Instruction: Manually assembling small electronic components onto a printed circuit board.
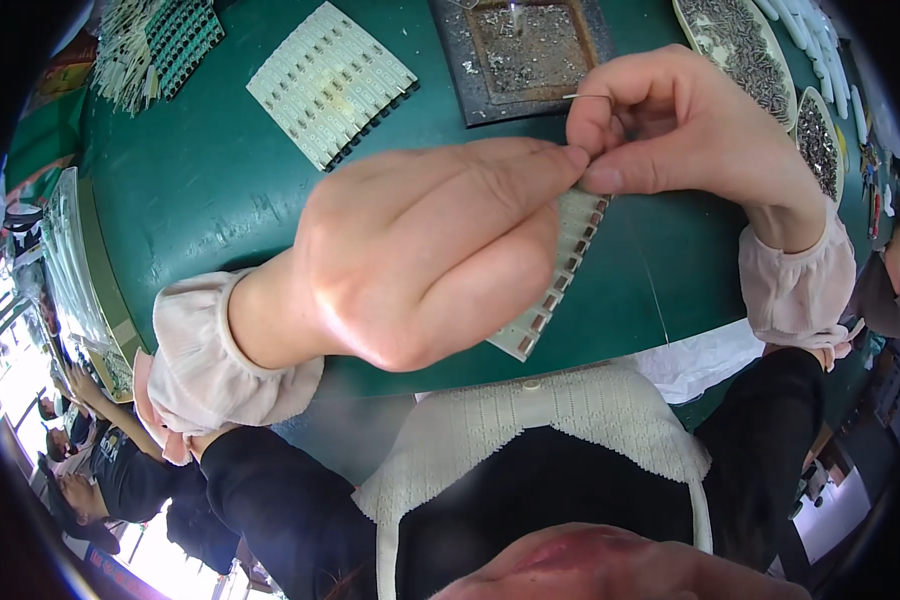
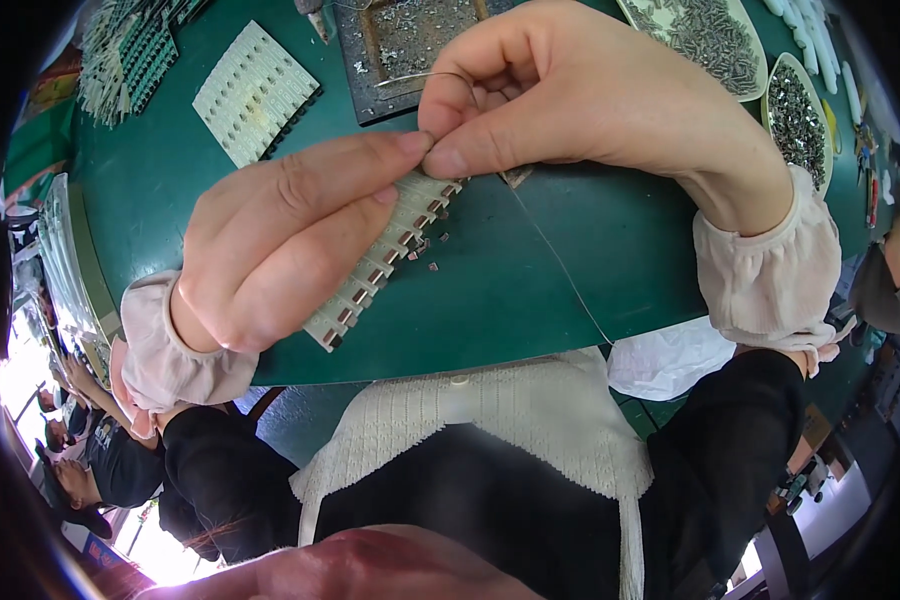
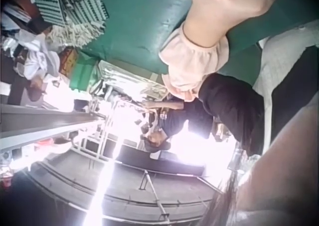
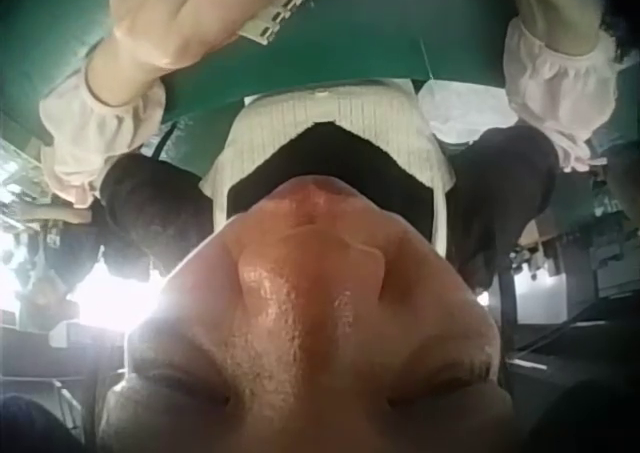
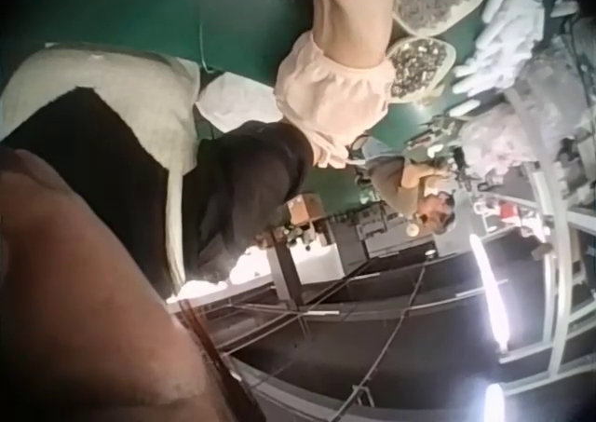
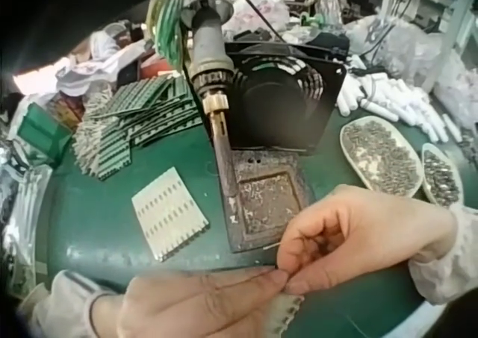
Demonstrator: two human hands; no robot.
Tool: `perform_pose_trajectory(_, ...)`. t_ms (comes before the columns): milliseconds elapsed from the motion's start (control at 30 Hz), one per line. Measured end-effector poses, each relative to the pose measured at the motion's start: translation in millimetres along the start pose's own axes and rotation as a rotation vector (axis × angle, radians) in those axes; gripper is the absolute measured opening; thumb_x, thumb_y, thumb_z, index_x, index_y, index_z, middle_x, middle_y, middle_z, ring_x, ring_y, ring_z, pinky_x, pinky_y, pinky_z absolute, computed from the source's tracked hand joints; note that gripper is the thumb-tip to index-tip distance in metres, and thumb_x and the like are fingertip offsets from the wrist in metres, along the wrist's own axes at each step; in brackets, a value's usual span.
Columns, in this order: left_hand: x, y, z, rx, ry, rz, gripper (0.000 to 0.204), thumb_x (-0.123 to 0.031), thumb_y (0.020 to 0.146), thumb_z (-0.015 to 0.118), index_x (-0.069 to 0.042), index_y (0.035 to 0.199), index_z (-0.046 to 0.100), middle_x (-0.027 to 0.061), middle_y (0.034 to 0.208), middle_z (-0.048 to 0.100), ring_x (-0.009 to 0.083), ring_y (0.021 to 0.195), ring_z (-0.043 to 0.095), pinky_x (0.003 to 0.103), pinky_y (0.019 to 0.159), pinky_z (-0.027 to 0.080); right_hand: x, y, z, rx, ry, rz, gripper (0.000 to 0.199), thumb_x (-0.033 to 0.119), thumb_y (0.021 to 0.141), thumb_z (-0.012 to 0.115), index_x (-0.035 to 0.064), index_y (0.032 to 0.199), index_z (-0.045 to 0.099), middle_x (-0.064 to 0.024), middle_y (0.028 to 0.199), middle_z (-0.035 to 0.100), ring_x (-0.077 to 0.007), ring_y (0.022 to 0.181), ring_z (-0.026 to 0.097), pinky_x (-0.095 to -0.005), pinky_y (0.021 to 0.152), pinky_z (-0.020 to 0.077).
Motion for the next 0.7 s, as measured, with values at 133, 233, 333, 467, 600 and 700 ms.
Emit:
perform_pose_trajectory(133, 1, 3, -5, 0.017, 0.0, -0.088, 0.029, -0.004, 0.078, 0.078, 0.01, 0.101, 0.067, 0.0285, 0.11, 0.07, 0.0324, 0.089, 0.073, 0.034, 0.07, 0.061, -4, -3, 0, -0.045, 0.02, -0.141, 0.019, -0.006, 0.083, 0.077, 0.0011, 0.099, 0.069, 0.0011, 0.092, 0.065, -0.0043, 0.084, 0.058, -0.0197, 0.073, 0.0482)
perform_pose_trajectory(233, 0, 2, -4, 0.023, -0.12, -0.082, 0.031, -0.007, 0.079, 0.08, 0.008, 0.103, 0.068, 0.0263, 0.109, 0.069, 0.0297, 0.086, 0.071, 0.032, 0.069, 0.059, 0, -4, 4, 0.022, -0.023, -0.27, 0.017, -0.007, 0.084, 0.075, 0.0015, 0.097, 0.068, 0.0006, 0.092, 0.065, -0.0043, 0.084, 0.058, -0.0202, 0.072, 0.0469)
perform_pose_trajectory(333, 0, 2, -2, 0.033, -0.144, -0.098, 0.03, -0.006, 0.08, 0.079, 0.008, 0.104, 0.068, 0.0261, 0.108, 0.069, 0.0301, 0.087, 0.072, 0.032, 0.07, 0.06, 4, -6, 5, -0.003, -0.056, -0.317, 0.016, -0.006, 0.085, 0.074, 0.0017, 0.097, 0.067, -0.0005, 0.092, 0.065, -0.0042, 0.082, 0.059, -0.0196, 0.069, 0.0466)
perform_pose_trajectory(467, -2, 2, -4, 0.008, -0.137, -0.081, 0.029, -0.004, 0.078, 0.077, 0.01, 0.103, 0.068, 0.0268, 0.107, 0.069, 0.0319, 0.086, 0.072, 0.033, 0.07, 0.06, 13, -17, 7, -0.239, -0.21, -0.189, 0.015, -0.003, 0.087, 0.074, 0.0021, 0.099, 0.067, -0.0018, 0.092, 0.068, -0.0042, 0.077, 0.063, -0.017, 0.057, 0.0471)
perform_pose_trajectory(600, -3, 2, 0, 0.027, -0.06, 0.001, 0.03, -0.001, 0.074, 0.073, 0.012, 0.1, 0.066, 0.0275, 0.105, 0.068, 0.036, 0.088, 0.072, 0.036, 0.072, 0.062, 14, -23, 10, -0.299, -0.355, -0.375, 0.014, -0.002, 0.087, 0.075, 0.0025, 0.098, 0.068, -0.0022, 0.09, 0.069, -0.0042, 0.073, 0.064, -0.016, 0.05, 0.0461)
perform_pose_trajectory(700, -4, 0, 4, -0.004, 0.002, 0.016, 0.03, -0.001, 0.072, 0.073, 0.012, 0.099, 0.066, 0.0278, 0.104, 0.069, 0.0381, 0.089, 0.072, 0.039, 0.074, 0.063, 12, -25, 16, -0.306, -0.391, -0.494, 0.013, -0.003, 0.085, 0.076, 0.0014, 0.095, 0.069, -0.0025, 0.091, 0.068, -0.0058, 0.076, 0.063, -0.0181, 0.057, 0.0467)
Point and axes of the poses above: each hand's wrist, its own y-axis towards the middle knuckle, its own z-axis out of the palm, x = y × z, the point moved 1 cm from there along y, towards the middle knuckle
